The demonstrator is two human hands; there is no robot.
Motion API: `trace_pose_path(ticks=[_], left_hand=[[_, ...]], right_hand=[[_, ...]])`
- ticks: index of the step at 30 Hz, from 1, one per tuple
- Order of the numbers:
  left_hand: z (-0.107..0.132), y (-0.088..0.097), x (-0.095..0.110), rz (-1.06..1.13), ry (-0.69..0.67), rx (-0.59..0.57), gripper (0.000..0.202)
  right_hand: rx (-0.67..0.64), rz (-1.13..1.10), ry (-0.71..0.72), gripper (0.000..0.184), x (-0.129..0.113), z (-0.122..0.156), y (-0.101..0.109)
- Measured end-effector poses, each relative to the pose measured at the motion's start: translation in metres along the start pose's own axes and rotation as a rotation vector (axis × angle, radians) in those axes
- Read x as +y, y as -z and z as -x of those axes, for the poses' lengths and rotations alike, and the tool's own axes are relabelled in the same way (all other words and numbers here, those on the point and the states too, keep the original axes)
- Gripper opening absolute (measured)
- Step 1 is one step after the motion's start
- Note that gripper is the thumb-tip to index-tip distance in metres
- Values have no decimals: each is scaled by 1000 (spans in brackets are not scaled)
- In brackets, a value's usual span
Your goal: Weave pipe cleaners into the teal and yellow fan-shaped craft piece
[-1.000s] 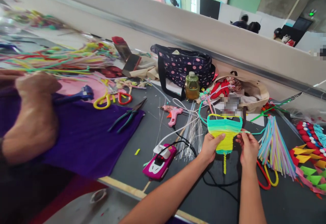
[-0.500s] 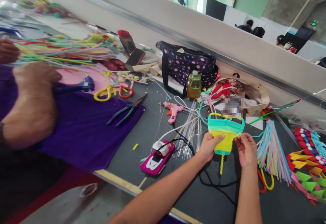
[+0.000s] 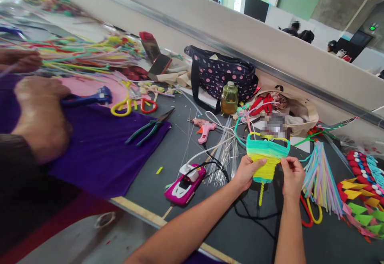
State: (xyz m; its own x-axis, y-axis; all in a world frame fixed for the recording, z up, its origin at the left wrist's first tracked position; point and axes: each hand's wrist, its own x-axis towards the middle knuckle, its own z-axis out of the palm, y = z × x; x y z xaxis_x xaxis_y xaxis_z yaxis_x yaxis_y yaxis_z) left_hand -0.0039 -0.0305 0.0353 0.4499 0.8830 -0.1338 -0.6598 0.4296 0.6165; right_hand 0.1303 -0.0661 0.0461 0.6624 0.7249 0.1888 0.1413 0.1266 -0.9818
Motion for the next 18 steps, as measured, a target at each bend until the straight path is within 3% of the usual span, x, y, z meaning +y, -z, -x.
trace_pose_path(ticks=[5, 9, 12, 18], left_hand=[[1, -1, 0, -35, -15, -25, 48], [3, -1, 0, -58, -6, -72, 46], [3, -1, 0, -72, 13, -93, 47], [2, 0, 0, -24, 66, -84, 47]], right_hand=[[1, 0, -28, 30, 1, 0, 1], [2, -189, -131, 38, -2, -1, 3], [-65, -328, -235, 47, -4, -1, 5], [-218, -405, -326, 38, -7, -4, 12]])
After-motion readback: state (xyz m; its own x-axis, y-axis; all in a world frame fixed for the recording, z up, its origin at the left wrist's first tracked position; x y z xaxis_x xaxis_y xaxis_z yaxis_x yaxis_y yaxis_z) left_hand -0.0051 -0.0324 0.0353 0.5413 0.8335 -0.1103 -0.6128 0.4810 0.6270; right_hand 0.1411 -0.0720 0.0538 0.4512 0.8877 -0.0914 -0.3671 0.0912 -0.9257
